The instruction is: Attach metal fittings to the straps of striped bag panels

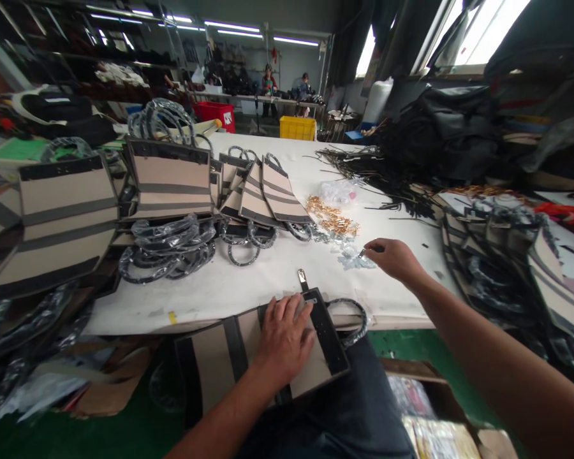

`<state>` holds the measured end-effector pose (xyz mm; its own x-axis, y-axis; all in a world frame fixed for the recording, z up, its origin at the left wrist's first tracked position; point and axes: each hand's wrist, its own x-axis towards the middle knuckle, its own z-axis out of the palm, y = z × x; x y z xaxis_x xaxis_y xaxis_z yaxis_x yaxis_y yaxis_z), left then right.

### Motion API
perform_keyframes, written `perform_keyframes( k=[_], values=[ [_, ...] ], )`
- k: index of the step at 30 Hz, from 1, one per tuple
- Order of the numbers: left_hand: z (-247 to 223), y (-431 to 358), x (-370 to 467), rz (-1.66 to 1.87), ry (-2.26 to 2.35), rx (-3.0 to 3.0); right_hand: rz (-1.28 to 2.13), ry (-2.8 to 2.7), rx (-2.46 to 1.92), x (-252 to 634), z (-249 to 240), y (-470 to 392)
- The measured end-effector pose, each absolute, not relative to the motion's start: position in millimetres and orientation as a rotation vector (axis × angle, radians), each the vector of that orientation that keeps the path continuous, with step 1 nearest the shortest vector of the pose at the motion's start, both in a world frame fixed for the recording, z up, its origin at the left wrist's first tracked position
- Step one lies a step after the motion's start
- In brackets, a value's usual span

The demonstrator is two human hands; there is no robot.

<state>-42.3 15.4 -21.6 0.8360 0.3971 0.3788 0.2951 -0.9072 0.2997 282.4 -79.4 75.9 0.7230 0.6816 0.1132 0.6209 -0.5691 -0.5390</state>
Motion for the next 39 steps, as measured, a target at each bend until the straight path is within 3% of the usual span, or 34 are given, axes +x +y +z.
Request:
perform_keyframes(
  k=[7, 18, 26, 39],
  values=[
    [-25.7, 9.1, -43.2, 0.532, 0.500, 2.924, 0.248, -1.093, -2.431, 278.8, 49.3, -110.4],
    [-44.1, 20.6, -42.2, 0.185, 0.485, 3.027, 0.270, -1.142, -2.465, 320.4, 30.5, -52.1],
    [-67.6, 18.8, -42.3, 0.352, 0.552, 3.353, 0.253, -1.082, -2.578, 369.0, 20.5, 1.2],
    [-89.8, 37.1, -46.4, 0.595, 0.388, 3.415, 0.361, -1.010, -2.611, 403.8, 18.5, 7.6]
  ],
)
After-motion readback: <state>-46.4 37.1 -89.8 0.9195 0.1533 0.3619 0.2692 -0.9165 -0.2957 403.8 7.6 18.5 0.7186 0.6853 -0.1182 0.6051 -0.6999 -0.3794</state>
